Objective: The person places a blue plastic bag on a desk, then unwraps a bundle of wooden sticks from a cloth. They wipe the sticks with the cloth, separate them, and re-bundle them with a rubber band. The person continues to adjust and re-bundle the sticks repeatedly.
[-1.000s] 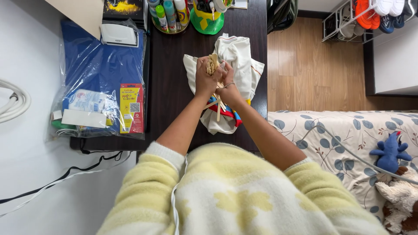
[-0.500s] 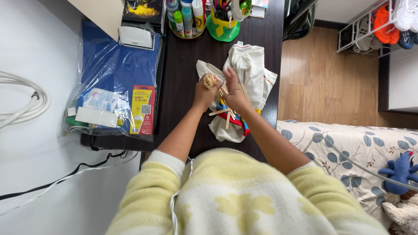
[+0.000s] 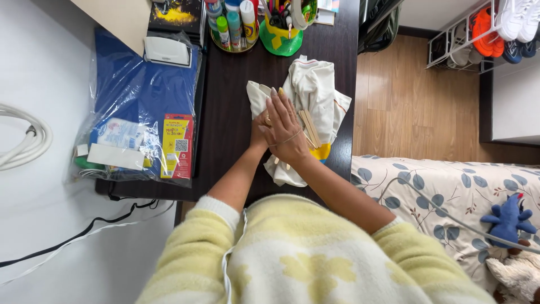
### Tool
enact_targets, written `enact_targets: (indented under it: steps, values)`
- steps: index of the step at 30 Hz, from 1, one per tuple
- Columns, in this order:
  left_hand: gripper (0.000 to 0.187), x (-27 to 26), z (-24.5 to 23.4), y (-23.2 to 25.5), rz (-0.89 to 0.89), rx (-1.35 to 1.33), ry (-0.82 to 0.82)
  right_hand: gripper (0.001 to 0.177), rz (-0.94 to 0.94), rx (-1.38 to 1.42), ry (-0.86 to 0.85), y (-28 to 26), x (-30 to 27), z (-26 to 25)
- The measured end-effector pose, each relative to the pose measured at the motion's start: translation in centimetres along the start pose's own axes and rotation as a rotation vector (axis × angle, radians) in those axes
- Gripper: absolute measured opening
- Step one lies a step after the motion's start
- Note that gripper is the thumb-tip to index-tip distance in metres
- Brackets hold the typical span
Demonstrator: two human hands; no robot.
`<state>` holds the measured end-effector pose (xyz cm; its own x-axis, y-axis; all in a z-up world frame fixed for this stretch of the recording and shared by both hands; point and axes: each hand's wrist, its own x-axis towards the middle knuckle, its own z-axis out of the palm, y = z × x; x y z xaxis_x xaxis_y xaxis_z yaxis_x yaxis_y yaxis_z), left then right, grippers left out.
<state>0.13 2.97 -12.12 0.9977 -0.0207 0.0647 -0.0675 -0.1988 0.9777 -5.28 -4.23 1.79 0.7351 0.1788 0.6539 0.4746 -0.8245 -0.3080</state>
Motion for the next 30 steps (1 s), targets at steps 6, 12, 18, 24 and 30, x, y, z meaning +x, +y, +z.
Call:
enact_targets:
  steps: [6,12,18,24,30]
  values:
    - [0.004,0.6,0.3,-1.5,-0.113,0.003,-0.005,0.077,0.147,0.052,-0.482,0.4,0.4,-0.7]
    - [0.004,0.6,0.6,-2.6,-0.215,0.01,-0.01,0.067,-0.05,0.137,-0.295,2.6,-1.0,2.2]
    - [0.02,2.2,-1.6,-0.3,-0.324,-0.131,-0.086,0.058,0.957,-0.056,-0.771,2.4,-2.0,-2.0]
    - [0.012,1.6,-1.6,4.3,-0.423,-0.424,0.06,0.055,0.889,-0.214,-1.003,2.6,-9.5,4.5]
    - [0.012,2.7,-1.8,4.0,-0.436,-0.423,0.185,0.023,0.886,-0.255,-1.063,6.1,-6.4,2.6]
